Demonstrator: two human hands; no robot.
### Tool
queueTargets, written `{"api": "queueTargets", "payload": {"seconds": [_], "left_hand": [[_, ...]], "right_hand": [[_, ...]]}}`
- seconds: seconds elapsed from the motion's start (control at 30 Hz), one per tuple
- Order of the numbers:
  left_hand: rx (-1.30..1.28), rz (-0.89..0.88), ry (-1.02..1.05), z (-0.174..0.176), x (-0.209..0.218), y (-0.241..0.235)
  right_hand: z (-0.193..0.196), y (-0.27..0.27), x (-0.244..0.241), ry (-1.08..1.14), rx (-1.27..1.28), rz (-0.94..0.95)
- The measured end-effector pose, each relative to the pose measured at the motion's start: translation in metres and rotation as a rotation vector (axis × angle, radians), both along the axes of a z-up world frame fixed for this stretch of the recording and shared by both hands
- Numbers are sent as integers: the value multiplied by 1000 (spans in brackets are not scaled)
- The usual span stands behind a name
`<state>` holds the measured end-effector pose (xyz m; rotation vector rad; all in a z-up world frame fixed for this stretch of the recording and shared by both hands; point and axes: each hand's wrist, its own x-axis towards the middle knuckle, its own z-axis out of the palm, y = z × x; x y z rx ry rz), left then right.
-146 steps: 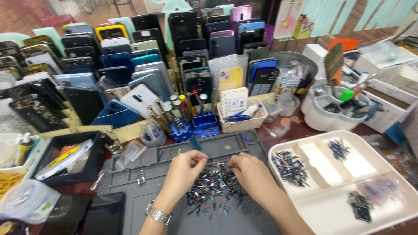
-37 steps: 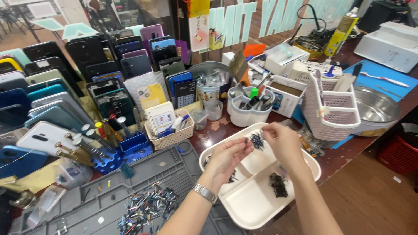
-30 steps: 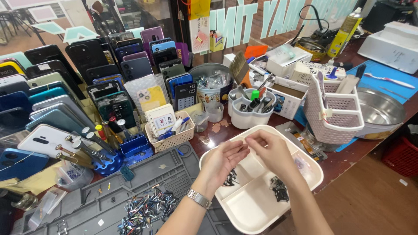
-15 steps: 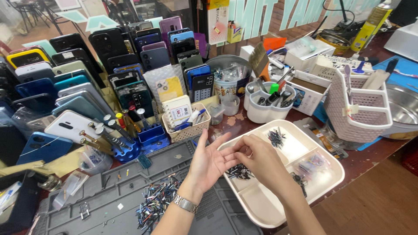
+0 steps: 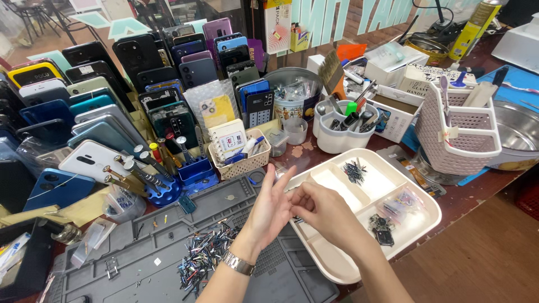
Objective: The person repeatedly picks small electronic components from a pile on a gray mat and places them into a white tray. The hands handle the components one at a time, sorting them by type or color throughout the clip.
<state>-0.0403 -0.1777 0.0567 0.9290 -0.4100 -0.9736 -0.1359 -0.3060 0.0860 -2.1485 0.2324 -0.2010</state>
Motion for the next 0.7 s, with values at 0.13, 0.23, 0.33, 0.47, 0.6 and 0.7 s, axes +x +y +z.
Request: {"api": "queueTargets", "payload": {"seconds": [0.13, 0.23, 0.33, 0.47, 0.6, 0.7], "left_hand": [[43, 10, -50, -2, -1, 1], [81, 52, -107, -7, 1, 0], [155, 106, -159, -13, 3, -2], [182, 136, -183, -17, 2, -6], [198, 201, -211, -16, -1, -12], [278, 273, -379, -11, -7, -11]], "right_hand": [[-8, -8, 1, -50, 29, -14], [-10, -18, 0, -94, 22, -91], [-8, -22, -1, -48, -49, -167], [-5, -21, -3, -67, -67, -159], [-9, -19, 0, -19, -109, -143], [-11, -23, 3, 0, -156, -119]]}}
